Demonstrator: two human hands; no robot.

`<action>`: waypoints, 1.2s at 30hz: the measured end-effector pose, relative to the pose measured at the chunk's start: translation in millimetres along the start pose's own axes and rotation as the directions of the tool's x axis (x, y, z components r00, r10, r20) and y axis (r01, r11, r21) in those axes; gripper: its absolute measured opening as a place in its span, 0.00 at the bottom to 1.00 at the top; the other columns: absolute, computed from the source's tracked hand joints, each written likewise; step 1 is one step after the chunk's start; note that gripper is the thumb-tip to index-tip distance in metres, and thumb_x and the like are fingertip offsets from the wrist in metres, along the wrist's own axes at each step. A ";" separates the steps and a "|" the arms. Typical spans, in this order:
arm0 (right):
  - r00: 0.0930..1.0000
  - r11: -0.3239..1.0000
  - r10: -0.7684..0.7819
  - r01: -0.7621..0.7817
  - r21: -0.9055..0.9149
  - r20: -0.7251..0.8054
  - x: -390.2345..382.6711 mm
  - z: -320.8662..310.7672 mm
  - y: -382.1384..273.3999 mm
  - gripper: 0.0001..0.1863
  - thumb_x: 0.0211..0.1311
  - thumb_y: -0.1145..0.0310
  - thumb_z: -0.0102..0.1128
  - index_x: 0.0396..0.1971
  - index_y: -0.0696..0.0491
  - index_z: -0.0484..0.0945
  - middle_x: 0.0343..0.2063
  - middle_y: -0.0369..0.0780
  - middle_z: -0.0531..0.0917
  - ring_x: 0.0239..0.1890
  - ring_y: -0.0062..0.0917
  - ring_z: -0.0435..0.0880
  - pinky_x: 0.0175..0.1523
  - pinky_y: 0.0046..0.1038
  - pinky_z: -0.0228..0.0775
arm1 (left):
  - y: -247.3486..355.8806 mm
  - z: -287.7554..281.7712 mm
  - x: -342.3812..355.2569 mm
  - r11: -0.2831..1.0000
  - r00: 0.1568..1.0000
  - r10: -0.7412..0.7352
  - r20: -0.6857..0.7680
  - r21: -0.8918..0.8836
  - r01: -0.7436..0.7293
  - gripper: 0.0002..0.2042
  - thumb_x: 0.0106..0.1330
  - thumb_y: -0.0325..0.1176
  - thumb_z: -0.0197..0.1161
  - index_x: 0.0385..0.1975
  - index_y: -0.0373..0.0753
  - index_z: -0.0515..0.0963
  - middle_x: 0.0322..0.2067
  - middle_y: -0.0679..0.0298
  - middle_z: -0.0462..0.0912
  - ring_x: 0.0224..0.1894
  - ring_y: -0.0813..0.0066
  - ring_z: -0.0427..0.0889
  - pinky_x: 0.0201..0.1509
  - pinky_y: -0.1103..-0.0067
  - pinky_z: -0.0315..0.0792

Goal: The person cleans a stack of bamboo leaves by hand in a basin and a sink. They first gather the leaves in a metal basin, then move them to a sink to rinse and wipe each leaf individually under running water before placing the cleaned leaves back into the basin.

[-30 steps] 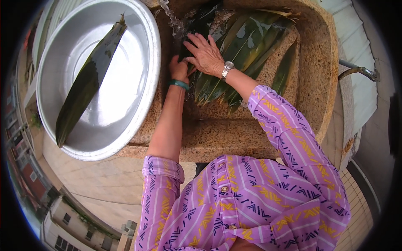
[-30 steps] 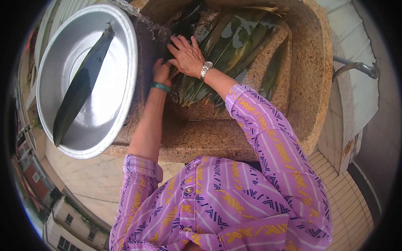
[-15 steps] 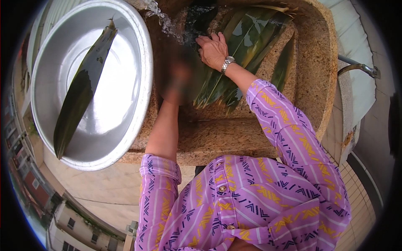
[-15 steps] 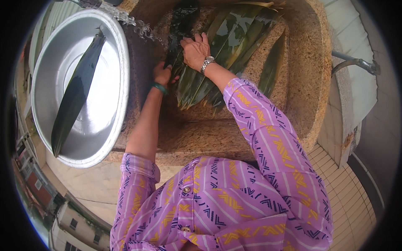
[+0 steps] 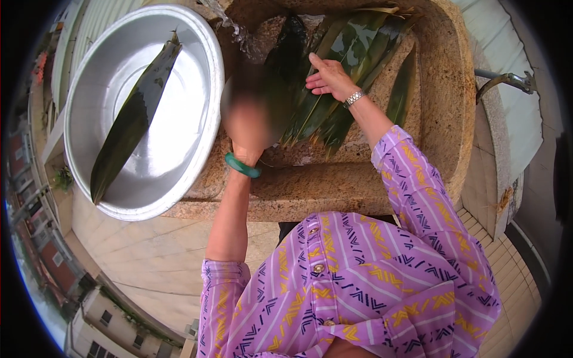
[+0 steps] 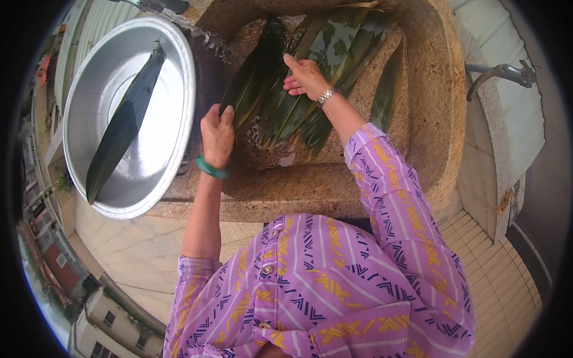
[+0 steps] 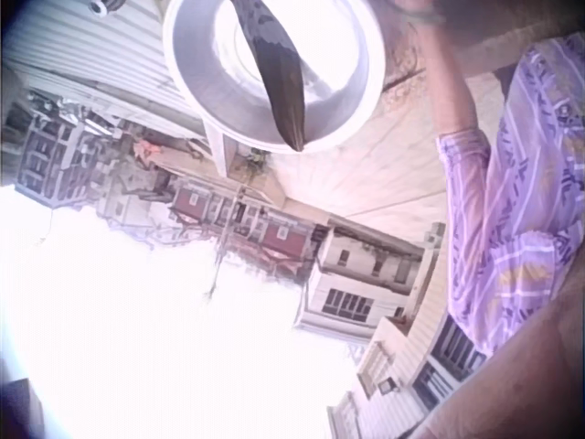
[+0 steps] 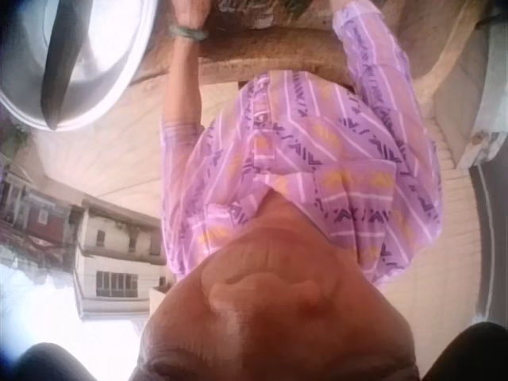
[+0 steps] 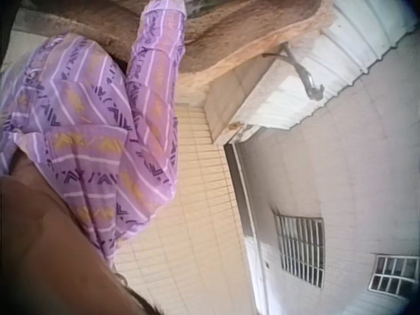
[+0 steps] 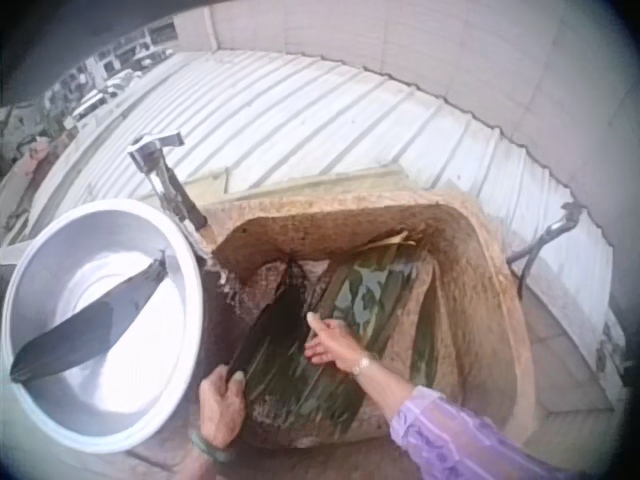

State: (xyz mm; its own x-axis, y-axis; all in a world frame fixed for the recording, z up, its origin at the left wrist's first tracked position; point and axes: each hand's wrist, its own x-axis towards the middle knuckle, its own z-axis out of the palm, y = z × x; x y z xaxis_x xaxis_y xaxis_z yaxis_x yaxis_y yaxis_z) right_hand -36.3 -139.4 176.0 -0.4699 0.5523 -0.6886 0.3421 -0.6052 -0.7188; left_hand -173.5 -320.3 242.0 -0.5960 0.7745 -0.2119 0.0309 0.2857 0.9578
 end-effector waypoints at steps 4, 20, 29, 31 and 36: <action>0.996 0.954 0.042 -0.015 0.299 -0.084 7.2 8.6 8.4 0.23 0.51 0.56 0.59 0.39 0.59 0.70 0.25 0.41 0.78 0.23 0.26 0.79 0.25 0.27 0.72 | 54.9 -18.0 -29.2 0.996 0.970 -0.087 0.229 0.003 0.089 0.06 0.63 0.30 0.51 0.33 0.35 0.72 0.25 0.72 0.75 0.23 0.91 0.68 0.24 0.90 0.63; 0.821 0.713 0.133 -0.468 -0.522 -0.555 -50.1 -165.6 103.0 0.20 0.44 0.56 0.65 0.20 0.59 0.73 0.19 0.41 0.77 0.12 0.25 0.74 0.20 0.25 0.70 | -64.3 -9.4 3.2 0.850 0.920 -0.354 0.168 -0.354 0.391 0.08 0.64 0.29 0.46 0.39 0.32 0.66 0.32 0.51 0.77 0.28 0.66 0.79 0.26 0.78 0.76; 0.769 0.687 -0.530 0.143 -0.712 -0.358 -19.7 -77.2 23.1 0.19 0.42 0.62 0.58 0.32 0.61 0.71 0.27 0.48 0.78 0.31 0.37 0.78 0.36 0.33 0.70 | -66.0 -14.7 3.9 0.863 0.886 -0.462 0.018 -0.221 0.455 0.13 0.65 0.28 0.43 0.46 0.33 0.54 0.33 0.47 0.75 0.28 0.60 0.80 0.27 0.75 0.78; 0.803 0.487 -0.549 0.079 -0.870 -0.234 -11.6 -31.6 5.0 0.24 0.43 0.59 0.56 0.38 0.62 0.69 0.27 0.47 0.79 0.32 0.35 0.79 0.36 0.33 0.71 | -79.1 -14.5 6.5 0.885 0.905 -0.425 -0.001 -0.213 0.415 0.23 0.65 0.29 0.43 0.55 0.34 0.43 0.33 0.48 0.75 0.28 0.61 0.80 0.26 0.75 0.78; 0.999 0.804 -0.031 0.003 -0.594 -0.038 -0.9 23.7 -9.0 0.25 0.53 0.50 0.45 0.21 0.60 0.73 0.08 0.38 0.75 0.09 0.22 0.72 0.19 0.25 0.69 | -61.2 6.2 1.7 0.856 0.884 -0.466 0.036 -0.235 0.461 0.32 0.65 0.29 0.44 0.60 0.39 0.28 0.35 0.47 0.75 0.28 0.61 0.80 0.25 0.74 0.77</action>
State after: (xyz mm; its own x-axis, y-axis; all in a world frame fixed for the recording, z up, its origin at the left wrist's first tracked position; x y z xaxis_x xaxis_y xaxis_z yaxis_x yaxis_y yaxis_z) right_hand -58.3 -148.1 185.4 -0.4492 0.5922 -0.6690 0.7574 -0.1447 -0.6367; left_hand -171.4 -333.0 181.8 -0.5126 0.5715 -0.6408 -0.4369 0.4688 0.7677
